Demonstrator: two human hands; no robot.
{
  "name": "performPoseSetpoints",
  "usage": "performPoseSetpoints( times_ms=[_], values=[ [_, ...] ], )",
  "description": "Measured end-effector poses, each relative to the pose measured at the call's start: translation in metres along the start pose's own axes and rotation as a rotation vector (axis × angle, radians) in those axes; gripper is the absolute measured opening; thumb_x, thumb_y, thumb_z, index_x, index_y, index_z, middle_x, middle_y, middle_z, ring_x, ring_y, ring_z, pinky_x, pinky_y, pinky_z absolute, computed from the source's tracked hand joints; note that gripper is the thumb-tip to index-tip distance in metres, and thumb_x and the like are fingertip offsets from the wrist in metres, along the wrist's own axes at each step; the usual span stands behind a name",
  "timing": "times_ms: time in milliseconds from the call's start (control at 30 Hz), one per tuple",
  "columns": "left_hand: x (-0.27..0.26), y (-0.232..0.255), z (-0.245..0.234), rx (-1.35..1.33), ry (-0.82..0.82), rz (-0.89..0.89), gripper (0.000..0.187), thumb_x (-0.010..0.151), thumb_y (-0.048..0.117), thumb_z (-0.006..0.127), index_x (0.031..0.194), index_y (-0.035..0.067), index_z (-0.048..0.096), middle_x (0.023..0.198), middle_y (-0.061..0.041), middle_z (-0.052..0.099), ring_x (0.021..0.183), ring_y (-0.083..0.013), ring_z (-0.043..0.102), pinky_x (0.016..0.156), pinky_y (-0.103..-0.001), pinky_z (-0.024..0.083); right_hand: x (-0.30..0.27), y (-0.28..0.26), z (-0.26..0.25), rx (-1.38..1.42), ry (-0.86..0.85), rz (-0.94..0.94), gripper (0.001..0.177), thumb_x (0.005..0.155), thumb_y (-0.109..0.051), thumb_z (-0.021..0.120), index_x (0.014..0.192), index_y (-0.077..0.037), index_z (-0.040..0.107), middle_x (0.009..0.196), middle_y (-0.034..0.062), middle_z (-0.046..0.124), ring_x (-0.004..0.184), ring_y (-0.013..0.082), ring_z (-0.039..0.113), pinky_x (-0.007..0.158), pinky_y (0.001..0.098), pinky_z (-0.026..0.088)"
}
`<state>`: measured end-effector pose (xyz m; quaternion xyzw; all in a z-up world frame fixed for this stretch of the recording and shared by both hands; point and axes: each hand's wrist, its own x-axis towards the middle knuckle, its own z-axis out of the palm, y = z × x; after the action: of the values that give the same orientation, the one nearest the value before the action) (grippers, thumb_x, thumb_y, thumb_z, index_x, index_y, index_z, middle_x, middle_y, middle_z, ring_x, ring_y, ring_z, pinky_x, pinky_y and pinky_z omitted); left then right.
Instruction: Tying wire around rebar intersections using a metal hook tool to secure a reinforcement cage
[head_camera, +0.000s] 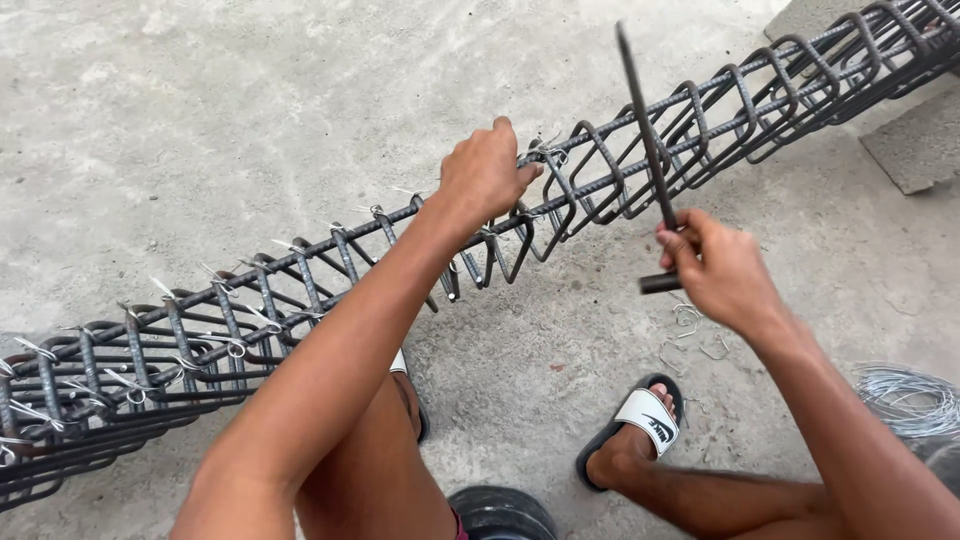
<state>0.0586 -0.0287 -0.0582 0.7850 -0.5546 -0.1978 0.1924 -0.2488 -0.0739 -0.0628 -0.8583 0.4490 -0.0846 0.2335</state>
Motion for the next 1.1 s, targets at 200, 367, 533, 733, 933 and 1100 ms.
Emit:
performPoseSetpoints(
  times_ms=[200,367,533,733,933,1100],
  values=[
    [-0.021,0.035,-0.016,0.04,-0.171,-0.015,0.043,0.102,0.036,0.07,0.073,0.007,0.057,0.056,0.0,0.05,0.045,-0.0129,0.048,0.046,-0.027,0.057,0.065,0.062,-0.007,-0.493,0.131,0.004,0.03,0.115,-0.032,0.058,0.12,-0.006,0.072,0.063,0.0,0.073,0.051,0.0148,0.063,0.099,0.0508,0.05],
    [-0.014,0.033,-0.002,0.095,-0.107,0.073,0.039,0.095,0.038,0.074,0.078,0.007,0.058,0.067,-0.004,0.058,0.055,-0.0176,0.057,0.053,-0.033,0.056,0.102,0.079,-0.017,-0.587,0.27,-0.004,0.027,0.113,-0.027,0.064,0.125,-0.005,0.074,0.06,0.0022,0.072,0.049,0.0199,0.065,0.093,0.0476,0.048],
    [-0.011,0.041,0.002,0.113,-0.127,0.087,0.035,0.094,0.029,0.073,0.07,0.006,0.064,0.063,-0.007,0.063,0.051,-0.0196,0.061,0.049,-0.035,0.057,0.119,0.075,-0.001,-0.453,0.333,0.019,0.026,0.11,-0.016,0.066,0.128,0.002,0.07,0.068,0.0061,0.069,0.039,0.0129,0.05,0.029,0.0244,0.038],
    [-0.005,0.034,0.011,0.149,-0.142,0.1,0.028,0.095,0.029,0.072,0.082,0.004,0.067,0.065,-0.006,0.064,0.052,-0.019,0.063,0.048,-0.033,0.057,0.111,0.122,0.015,-0.656,0.258,-0.12,0.029,0.119,-0.032,0.056,0.118,-0.006,0.067,0.048,-0.0079,0.048,0.04,0.0095,0.038,0.077,0.0391,0.049],
    [-0.002,0.026,0.016,0.128,-0.134,0.12,0.028,0.094,0.024,0.072,0.072,0.007,0.064,0.059,-0.003,0.06,0.047,-0.0152,0.056,0.043,-0.03,0.051,0.089,0.159,0.003,-0.888,0.419,-0.173,0.03,0.126,-0.036,0.053,0.109,-0.016,0.068,0.046,-0.011,0.046,0.036,0.0081,0.041,0.074,0.0344,0.05],
    [-0.003,0.03,0.019,0.161,-0.156,0.129,0.032,0.095,0.026,0.072,0.071,0.009,0.06,0.057,-0.001,0.055,0.046,-0.0131,0.053,0.041,-0.026,0.051,0.076,0.155,0.02,-0.823,0.271,-0.18,0.033,0.123,-0.041,0.046,0.105,-0.019,0.062,0.047,-0.0113,0.049,0.038,0.0088,0.039,0.078,0.0361,0.049]
  ],
)
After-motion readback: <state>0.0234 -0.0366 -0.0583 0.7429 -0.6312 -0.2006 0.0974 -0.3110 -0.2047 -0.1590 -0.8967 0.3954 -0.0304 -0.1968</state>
